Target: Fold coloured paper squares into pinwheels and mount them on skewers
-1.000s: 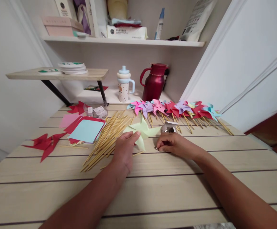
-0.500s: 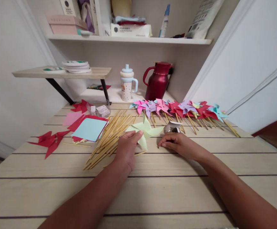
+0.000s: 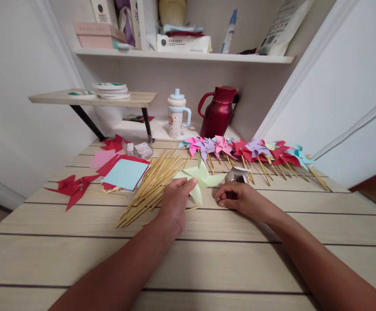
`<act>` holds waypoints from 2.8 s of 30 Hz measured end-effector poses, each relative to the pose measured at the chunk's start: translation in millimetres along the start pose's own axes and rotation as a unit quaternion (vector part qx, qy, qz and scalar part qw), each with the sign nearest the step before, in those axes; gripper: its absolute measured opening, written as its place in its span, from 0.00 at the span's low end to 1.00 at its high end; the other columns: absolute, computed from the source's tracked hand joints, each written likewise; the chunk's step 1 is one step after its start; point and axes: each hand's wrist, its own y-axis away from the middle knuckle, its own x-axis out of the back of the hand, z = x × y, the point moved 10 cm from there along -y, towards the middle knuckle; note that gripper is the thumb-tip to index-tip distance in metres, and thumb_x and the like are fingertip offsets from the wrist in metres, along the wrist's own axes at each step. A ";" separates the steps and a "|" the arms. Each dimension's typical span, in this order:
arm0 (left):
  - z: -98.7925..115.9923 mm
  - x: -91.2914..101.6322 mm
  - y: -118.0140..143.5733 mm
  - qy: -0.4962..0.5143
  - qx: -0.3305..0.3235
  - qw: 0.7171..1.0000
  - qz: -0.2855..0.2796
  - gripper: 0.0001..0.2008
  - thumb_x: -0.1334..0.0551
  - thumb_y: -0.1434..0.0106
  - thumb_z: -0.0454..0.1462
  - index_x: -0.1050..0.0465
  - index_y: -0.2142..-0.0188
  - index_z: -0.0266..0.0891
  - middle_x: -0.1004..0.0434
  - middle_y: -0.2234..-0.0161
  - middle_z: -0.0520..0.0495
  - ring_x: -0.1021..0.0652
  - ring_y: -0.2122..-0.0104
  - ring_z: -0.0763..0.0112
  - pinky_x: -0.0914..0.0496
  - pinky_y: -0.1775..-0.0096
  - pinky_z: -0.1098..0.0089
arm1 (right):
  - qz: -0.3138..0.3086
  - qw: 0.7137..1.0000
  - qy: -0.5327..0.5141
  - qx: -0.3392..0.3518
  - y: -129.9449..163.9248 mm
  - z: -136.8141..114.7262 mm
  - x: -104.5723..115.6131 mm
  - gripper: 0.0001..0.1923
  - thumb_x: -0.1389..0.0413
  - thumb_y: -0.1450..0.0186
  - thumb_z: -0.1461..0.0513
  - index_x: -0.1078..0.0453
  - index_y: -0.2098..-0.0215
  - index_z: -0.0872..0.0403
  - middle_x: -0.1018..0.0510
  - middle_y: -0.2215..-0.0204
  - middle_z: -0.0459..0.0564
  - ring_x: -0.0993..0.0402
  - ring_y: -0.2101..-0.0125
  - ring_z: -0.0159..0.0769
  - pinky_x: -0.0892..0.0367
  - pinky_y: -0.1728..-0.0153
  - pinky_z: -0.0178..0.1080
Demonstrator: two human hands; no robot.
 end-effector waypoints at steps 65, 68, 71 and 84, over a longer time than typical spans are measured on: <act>46.8 18.8 4.8 -0.036 -0.137 0.984 0.111 0.11 0.32 0.48 0.41 0.29 0.77 0.37 0.34 0.80 0.55 0.35 0.77 0.74 0.42 0.73 0.72 | 0.281 0.949 0.013 0.145 4.2 -103.4 50.3 0.08 0.39 0.38 0.52 0.22 0.71 0.45 0.35 0.41 0.49 0.43 0.39 0.55 0.47 0.39 0.56; 47.3 24.5 1.5 -0.040 -0.136 0.982 0.125 0.10 0.33 0.48 0.41 0.29 0.78 0.37 0.34 0.80 0.55 0.35 0.77 0.74 0.41 0.72 0.72 | 0.299 0.941 0.001 0.160 6.6 -96.5 52.1 0.08 0.40 0.37 0.53 0.23 0.70 0.46 0.32 0.48 0.52 0.37 0.44 0.52 0.43 0.43 0.53; 48.1 28.5 0.4 -0.050 -0.138 0.980 0.136 0.09 0.33 0.48 0.40 0.28 0.77 0.37 0.33 0.80 0.55 0.34 0.76 0.74 0.40 0.72 0.72 | 0.190 0.967 0.012 0.168 3.7 -94.2 29.3 0.08 0.41 0.36 0.54 0.24 0.69 0.47 0.29 0.59 0.52 0.29 0.58 0.44 0.34 0.55 0.45; 35.6 33.9 -10.0 -0.034 -0.109 0.985 0.132 0.11 0.29 0.52 0.40 0.23 0.72 0.34 0.23 0.74 0.50 0.28 0.75 0.74 0.36 0.69 0.73 | 0.020 0.992 0.109 0.063 -25.4 -23.8 -4.8 0.08 0.44 0.43 0.69 0.26 0.73 0.52 0.25 0.69 0.48 0.28 0.69 0.36 0.36 0.65 0.37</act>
